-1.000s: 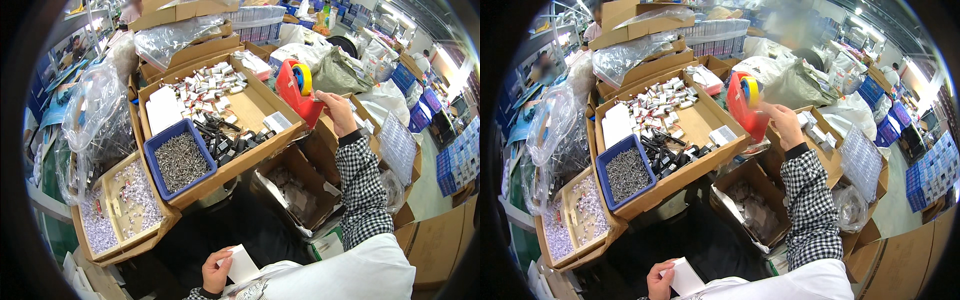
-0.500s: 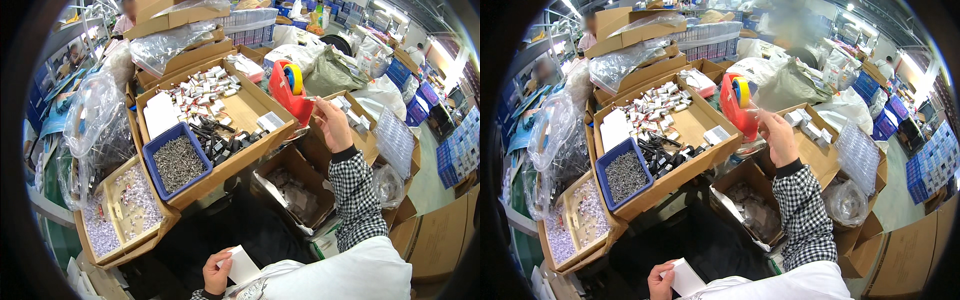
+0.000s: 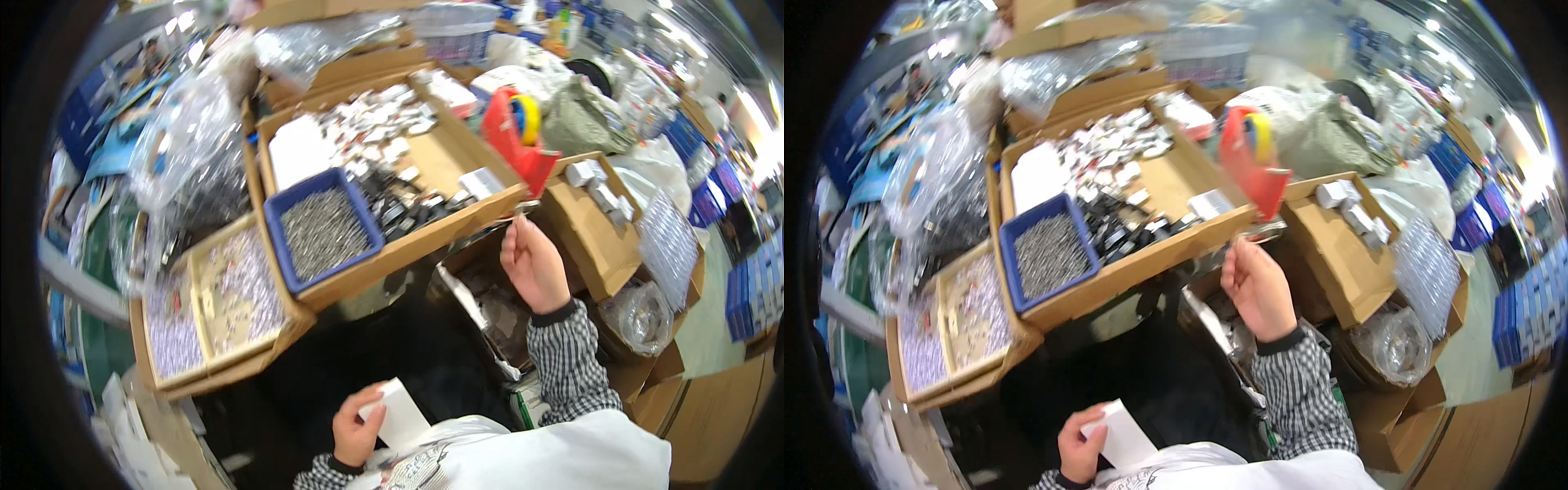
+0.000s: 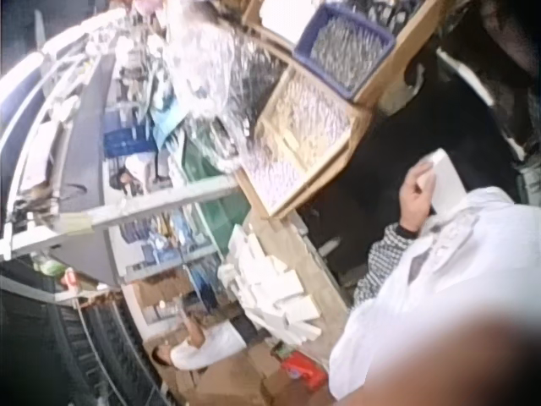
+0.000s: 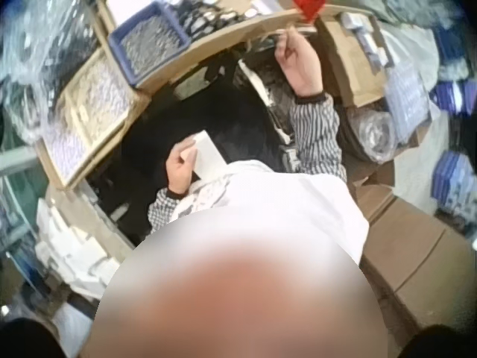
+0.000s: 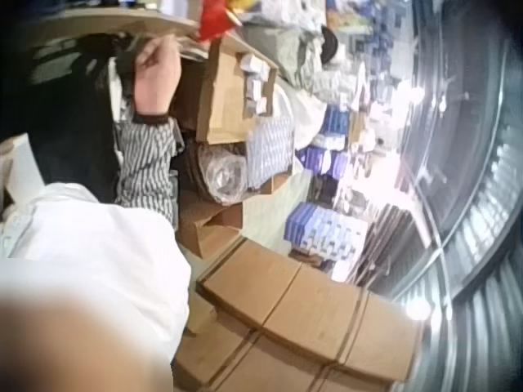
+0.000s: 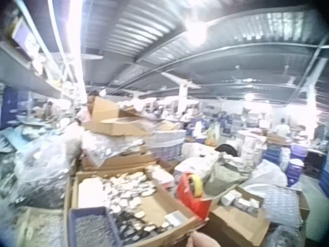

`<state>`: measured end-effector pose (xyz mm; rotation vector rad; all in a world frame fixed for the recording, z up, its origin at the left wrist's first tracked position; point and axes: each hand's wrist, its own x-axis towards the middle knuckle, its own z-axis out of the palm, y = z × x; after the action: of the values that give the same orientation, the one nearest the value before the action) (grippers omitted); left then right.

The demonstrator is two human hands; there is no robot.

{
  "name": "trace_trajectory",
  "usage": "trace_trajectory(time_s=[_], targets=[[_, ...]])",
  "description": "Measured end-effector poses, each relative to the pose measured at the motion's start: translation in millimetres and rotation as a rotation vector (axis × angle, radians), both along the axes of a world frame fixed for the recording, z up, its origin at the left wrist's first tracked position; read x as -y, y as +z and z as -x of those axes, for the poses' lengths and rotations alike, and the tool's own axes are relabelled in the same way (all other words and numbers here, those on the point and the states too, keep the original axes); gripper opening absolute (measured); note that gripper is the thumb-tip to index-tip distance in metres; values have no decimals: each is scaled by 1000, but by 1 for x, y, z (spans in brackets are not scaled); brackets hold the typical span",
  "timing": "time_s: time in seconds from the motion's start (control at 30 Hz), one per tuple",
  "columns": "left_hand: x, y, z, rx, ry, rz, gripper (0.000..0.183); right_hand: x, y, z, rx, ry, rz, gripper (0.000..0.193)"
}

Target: The person assembles small electronic components into white rectangular boxes. They pick components from trays, place them into the boxes, and seal the boxes with tape. The process is repeated continuously throughout the clip.

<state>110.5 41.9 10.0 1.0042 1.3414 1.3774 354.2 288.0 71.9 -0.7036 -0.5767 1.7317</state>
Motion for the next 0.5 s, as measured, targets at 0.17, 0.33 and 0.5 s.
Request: trace_trajectory(time_s=[0.17, 0.33, 0.5], targets=[[9, -3, 1, -197, 98, 105, 24, 99, -26, 47, 327, 603, 165, 12], [10, 4, -2, -254, 75, 69, 28, 157, -43, 82, 294, 762, 451, 17], [13, 18, 0, -308, 38, 125, 36, 165, -43, 92, 299, 764, 413, 16]])
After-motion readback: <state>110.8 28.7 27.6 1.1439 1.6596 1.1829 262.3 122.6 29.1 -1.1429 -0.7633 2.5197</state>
